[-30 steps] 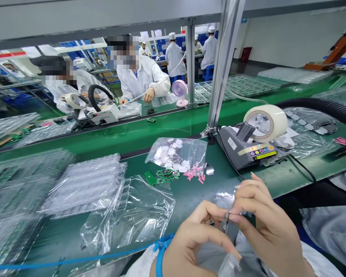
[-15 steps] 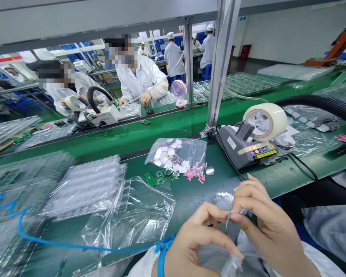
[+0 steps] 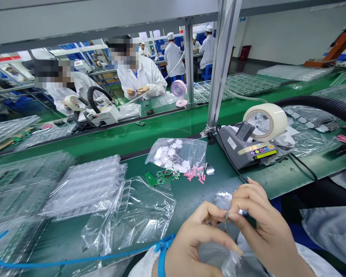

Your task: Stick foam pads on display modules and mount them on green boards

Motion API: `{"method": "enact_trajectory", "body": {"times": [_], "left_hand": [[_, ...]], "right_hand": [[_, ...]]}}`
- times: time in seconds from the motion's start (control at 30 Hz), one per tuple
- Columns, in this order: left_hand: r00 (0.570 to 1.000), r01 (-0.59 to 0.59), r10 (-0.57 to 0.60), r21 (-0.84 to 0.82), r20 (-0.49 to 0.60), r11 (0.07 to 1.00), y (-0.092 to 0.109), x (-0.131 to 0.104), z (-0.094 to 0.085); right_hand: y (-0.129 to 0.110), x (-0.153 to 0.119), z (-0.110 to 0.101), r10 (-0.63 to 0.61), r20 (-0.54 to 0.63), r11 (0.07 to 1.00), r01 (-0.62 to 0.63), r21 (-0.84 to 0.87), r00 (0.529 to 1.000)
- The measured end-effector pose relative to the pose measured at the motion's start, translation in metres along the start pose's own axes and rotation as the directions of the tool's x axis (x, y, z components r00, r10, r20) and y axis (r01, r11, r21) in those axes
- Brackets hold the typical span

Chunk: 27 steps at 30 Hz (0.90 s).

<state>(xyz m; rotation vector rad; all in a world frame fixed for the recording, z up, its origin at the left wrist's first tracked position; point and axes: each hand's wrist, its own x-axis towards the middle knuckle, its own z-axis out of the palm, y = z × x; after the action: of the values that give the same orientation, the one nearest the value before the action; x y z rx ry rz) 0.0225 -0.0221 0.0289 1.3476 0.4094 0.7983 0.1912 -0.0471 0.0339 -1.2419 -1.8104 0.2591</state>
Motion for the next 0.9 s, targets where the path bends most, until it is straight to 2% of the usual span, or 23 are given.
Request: {"method": "enact_trajectory", "body": {"times": [0.17,0.27,0.37,0.47,0.57,0.63,0.7,0.77,0.83,0.9], "left_hand": [[1.000,0.004,-0.004,0.001,0.000,1.000,-0.002,0.000,0.000],[0.999,0.043,-0.045,-0.067,-0.024,0.997,-0.003,0.000,0.000],[0.994,0.073,-0.088,-0.231,-0.057,0.970,-0.004,0.001,0.002],[0.984,0.116,-0.162,-0.440,-0.069,0.891,-0.005,0.003,0.003],[0.974,0.100,-0.203,-0.617,-0.099,0.780,-0.007,0.004,0.002],[0.973,0.052,-0.196,-0.701,-0.126,0.712,-0.008,0.003,-0.001],[0.976,0.019,-0.177,-0.757,-0.128,0.653,-0.010,0.001,-0.003],[0.980,0.021,-0.168,-0.790,-0.105,0.613,-0.010,0.000,-0.004],[0.984,0.040,-0.164,-0.803,-0.072,0.595,-0.010,0.000,-0.002],[0.984,0.064,-0.170,-0.805,-0.046,0.590,-0.009,0.001,0.001]], "right_hand": [[0.001,-0.001,0.005,-0.008,0.005,0.999,0.008,-0.034,1.000],[0.003,-0.002,0.007,-0.016,0.024,0.999,0.017,-0.049,1.000],[0.001,-0.003,0.006,-0.050,0.038,0.996,0.052,-0.066,0.998],[-0.009,-0.005,-0.003,-0.082,0.073,0.996,0.085,-0.040,0.994],[-0.011,-0.009,-0.012,0.021,0.160,0.992,-0.040,0.118,0.987],[0.004,-0.016,-0.011,0.138,0.236,0.958,-0.190,0.216,0.962],[0.034,-0.026,-0.002,0.231,0.288,0.945,-0.285,0.162,0.930],[0.068,-0.039,0.012,0.209,0.251,0.976,-0.185,-0.113,0.945],[0.094,-0.049,0.022,0.229,0.198,0.961,-0.189,-0.202,0.953],[0.102,-0.052,0.022,0.241,0.160,0.952,-0.201,-0.232,0.957]]}}
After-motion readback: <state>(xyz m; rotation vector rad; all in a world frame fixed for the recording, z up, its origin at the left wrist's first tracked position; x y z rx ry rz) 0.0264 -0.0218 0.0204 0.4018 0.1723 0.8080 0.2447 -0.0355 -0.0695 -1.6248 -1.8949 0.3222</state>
